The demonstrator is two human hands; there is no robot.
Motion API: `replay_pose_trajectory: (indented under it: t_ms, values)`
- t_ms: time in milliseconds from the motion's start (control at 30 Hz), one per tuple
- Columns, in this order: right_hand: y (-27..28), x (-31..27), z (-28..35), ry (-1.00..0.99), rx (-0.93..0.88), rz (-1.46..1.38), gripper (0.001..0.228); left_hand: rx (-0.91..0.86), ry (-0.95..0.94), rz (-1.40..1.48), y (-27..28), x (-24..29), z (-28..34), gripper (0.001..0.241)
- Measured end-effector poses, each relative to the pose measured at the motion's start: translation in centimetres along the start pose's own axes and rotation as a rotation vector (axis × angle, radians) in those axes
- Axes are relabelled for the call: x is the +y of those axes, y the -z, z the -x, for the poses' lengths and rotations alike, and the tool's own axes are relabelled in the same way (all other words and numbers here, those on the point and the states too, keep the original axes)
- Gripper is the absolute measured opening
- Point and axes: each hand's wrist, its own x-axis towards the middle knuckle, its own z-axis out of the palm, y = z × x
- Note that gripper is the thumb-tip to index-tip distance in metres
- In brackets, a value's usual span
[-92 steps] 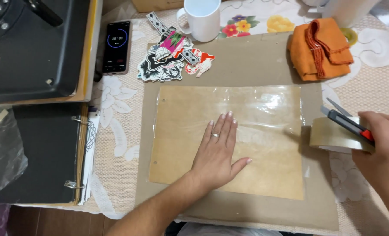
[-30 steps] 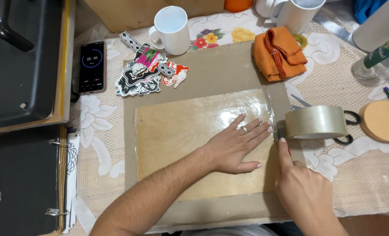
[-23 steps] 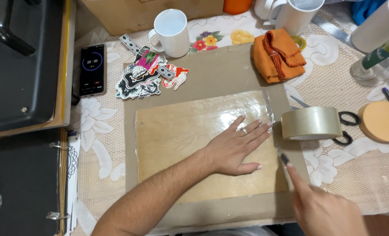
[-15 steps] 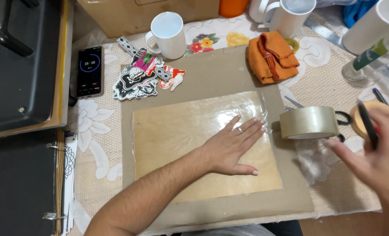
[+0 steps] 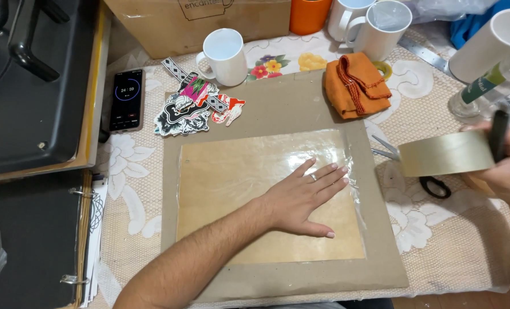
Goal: Applying and smoothing clear packing tape onto a plastic sheet and trimming the edges with a utility knife.
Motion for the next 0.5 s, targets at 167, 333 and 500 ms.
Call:
replay_pose_trajectory:
  t_ms: [167,333,500]
  values:
    - [-1.0,-1.8,2.4,0.092,0.038,-0.184,0.06,0.063,0.232,0.696,4.8,2.0,-1.0,0.096]
    - [-3.7,-6.9,3.8,0.178,0.104,-0.207,0.04,0.398,0.814,1.576,6.0,6.6,-2.9,0.042]
    - [-6.1,-9.6,3.4,0.162,0.085,-0.208,0.051,0.642,0.775,2.162,3.5,8.3,-3.8,0.043]
